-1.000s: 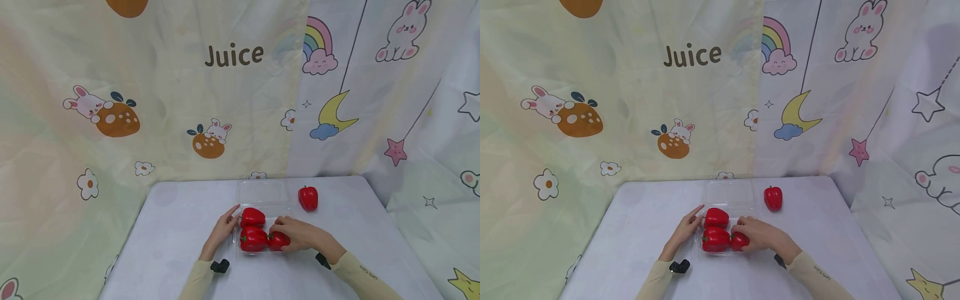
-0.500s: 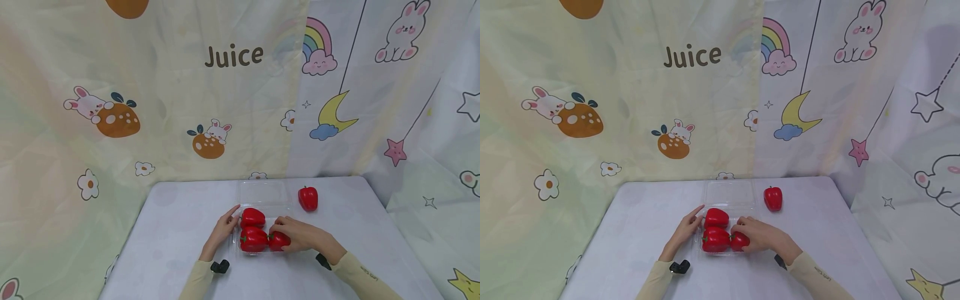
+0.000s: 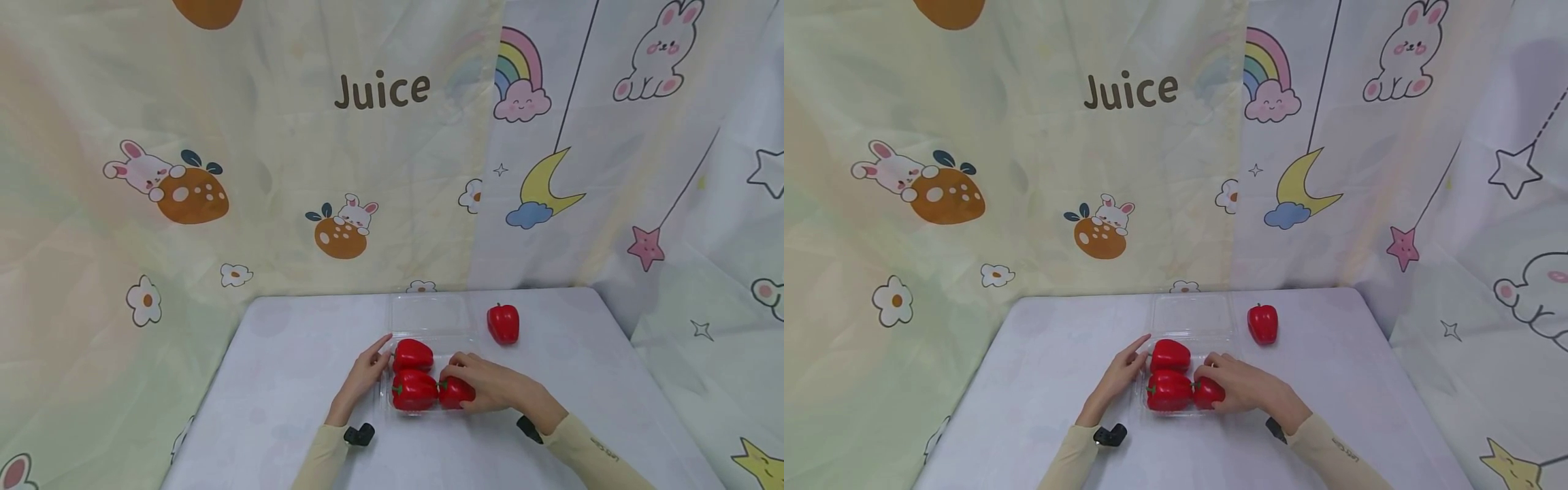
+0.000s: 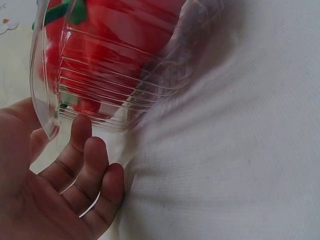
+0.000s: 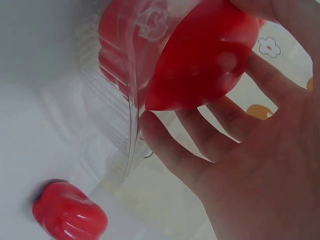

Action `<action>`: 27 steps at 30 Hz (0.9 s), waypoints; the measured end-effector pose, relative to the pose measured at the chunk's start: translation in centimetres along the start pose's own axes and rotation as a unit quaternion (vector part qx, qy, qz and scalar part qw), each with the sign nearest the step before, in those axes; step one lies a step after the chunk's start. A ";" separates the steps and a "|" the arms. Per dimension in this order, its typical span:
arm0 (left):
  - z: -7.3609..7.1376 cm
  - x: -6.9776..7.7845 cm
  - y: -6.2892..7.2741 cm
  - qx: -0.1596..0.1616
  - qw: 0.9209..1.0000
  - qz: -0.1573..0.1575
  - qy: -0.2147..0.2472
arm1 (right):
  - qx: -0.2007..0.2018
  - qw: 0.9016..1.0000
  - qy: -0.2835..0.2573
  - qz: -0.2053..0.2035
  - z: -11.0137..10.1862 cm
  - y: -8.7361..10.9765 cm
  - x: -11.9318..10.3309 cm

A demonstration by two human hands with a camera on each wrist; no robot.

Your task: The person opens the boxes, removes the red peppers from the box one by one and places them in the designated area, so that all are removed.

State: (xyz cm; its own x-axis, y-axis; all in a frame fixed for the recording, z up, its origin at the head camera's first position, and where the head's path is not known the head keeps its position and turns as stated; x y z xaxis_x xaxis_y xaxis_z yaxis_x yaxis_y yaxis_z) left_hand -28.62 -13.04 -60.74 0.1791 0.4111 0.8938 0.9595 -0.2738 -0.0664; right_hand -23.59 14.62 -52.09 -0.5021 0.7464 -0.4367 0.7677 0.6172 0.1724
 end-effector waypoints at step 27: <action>0.2 -0.1 0.0 0.002 1.000 -0.001 -0.011 | 0.010 0.998 -0.059 0.020 -0.4 0.2 0.6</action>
State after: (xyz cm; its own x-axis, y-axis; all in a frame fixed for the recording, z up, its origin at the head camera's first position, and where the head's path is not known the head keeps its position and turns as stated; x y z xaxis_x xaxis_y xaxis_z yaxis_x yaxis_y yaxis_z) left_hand -28.59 -12.93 -60.88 0.1818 0.4307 0.8840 0.9609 -0.2687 -0.0667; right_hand -23.89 15.30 -51.98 -0.4211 0.7347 -0.5318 0.7948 0.5815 0.1740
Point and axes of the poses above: each hand's wrist, its own y-axis away from the middle knuckle, its own z-axis out of the palm, x = y × z, the point moved 3 cm from there along -y, towards the middle knuckle, and after that the axes turned 5 degrees about z, right-handed, at the moved point
